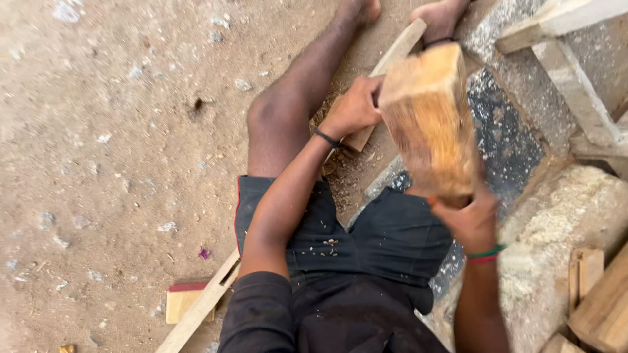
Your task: The person sits on the ground and uses a wooden mallet to strike a chisel, carving a groove into a long wooden plank. The person repeatedly adjusts the chisel and strikes it to deepen the cut along the wood.
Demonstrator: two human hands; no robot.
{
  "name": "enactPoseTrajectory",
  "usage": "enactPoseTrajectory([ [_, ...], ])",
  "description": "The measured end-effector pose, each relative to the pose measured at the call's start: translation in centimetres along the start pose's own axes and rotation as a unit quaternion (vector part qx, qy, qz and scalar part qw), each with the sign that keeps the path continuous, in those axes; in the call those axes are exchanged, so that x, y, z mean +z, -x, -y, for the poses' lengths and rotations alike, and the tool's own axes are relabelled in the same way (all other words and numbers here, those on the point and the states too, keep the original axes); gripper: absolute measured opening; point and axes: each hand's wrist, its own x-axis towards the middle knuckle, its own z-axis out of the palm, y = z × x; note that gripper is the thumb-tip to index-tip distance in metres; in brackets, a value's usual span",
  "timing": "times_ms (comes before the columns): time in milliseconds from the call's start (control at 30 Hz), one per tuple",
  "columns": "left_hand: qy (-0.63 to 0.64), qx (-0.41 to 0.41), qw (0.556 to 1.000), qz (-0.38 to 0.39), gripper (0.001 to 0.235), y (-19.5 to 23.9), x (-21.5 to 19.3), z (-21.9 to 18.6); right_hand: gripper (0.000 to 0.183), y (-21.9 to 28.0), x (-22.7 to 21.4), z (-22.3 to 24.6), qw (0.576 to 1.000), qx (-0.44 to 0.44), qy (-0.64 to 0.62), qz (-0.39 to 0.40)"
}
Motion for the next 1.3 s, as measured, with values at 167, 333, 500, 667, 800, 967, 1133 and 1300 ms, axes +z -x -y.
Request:
enactPoseTrajectory([
  [167,0.124,0.016,0.981,-0.151,0.024,0.6,-0.9,2.2,0.047,2.9,3.6,-2.5,0.996,-0.008,0.019,-0.082],
  [333,0.104,0.218,0.969,-0.041,0.022,1.5,2.1,0.5,0.038,4.4,3.6,-6.7,0.990,0.081,-0.062,-0.099],
  [500,-0.027,0.156,0.966,0.205,0.032,-0.4,5.5,-1.2,0.039,5.4,2.4,-8.9,0.974,0.090,-0.124,-0.166],
  [667,0.237,0.127,0.957,0.113,0.034,-1.3,1.8,3.2,0.036,7.5,0.6,-11.0,0.976,0.103,0.011,-0.190],
  [800,0.173,0.109,0.978,0.036,0.019,-0.6,0.0,3.4,0.033,7.1,1.5,-10.3,0.978,0.060,-0.051,-0.193],
  [967,0.074,0.162,0.983,0.052,0.025,0.4,1.4,-0.1,0.037,5.8,2.5,-8.1,0.953,0.045,-0.204,-0.221],
  [1133,0.064,0.157,0.985,0.039,0.027,-0.4,1.7,-1.1,0.031,4.2,0.1,-6.5,0.935,-0.061,-0.226,-0.267],
  [1300,0.085,0.165,0.982,-0.020,0.029,-0.7,0.5,-0.7,0.032,0.6,-4.4,-5.3,0.882,-0.183,-0.214,-0.378],
])
